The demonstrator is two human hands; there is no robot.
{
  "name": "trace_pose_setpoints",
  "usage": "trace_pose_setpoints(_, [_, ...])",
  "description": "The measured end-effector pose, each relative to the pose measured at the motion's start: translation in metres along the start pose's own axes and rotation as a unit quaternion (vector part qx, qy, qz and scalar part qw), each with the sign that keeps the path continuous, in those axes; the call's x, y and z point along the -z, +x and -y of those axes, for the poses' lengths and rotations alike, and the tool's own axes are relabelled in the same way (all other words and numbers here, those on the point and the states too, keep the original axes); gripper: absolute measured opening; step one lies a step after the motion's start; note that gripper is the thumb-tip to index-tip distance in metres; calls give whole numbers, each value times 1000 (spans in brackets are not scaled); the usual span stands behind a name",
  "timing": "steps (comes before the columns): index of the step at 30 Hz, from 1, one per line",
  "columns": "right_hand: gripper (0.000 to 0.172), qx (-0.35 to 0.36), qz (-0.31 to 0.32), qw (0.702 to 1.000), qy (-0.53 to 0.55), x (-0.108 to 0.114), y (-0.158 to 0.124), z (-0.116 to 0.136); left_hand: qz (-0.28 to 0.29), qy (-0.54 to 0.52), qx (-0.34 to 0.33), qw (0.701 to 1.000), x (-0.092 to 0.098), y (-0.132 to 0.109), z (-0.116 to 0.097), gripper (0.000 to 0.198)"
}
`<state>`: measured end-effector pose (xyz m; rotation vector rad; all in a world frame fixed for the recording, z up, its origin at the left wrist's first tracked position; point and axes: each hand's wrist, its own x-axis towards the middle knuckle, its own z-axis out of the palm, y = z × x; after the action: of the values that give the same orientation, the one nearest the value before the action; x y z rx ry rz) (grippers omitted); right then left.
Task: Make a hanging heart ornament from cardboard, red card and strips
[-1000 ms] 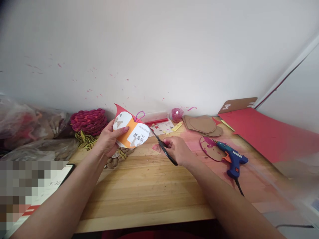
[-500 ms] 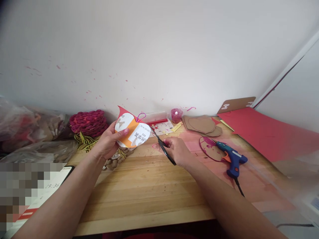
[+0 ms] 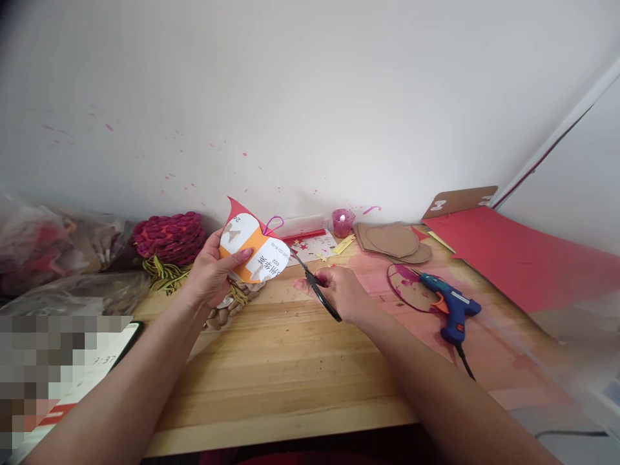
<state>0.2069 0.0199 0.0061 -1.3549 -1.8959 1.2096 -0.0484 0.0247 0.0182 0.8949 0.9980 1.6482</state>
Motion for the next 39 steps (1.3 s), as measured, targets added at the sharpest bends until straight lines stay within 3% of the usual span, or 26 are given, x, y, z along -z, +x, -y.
trace_pose_setpoints(4, [52,14,3,1000,5,0,-1,3,-1,16,-2,1000,0,1,-2,78])
trace_pose_setpoints(17, [48,-32,84,992,91,2,2,-4,34,35,46,998,-2,-6,-1,80])
trace_pose_setpoints(22, [46,-13,82,994,67,5,4,-5,39,28,42,998,-1,-5,0,79])
trace_pose_setpoints(28, [52,-28,109,991,67,5,3,-5,38,22,43,998,0,-4,-1,79])
trace_pose_setpoints(39, [55,-41,100,992,68,5,0,1,45,32,53,997,-1,-5,-2,82])
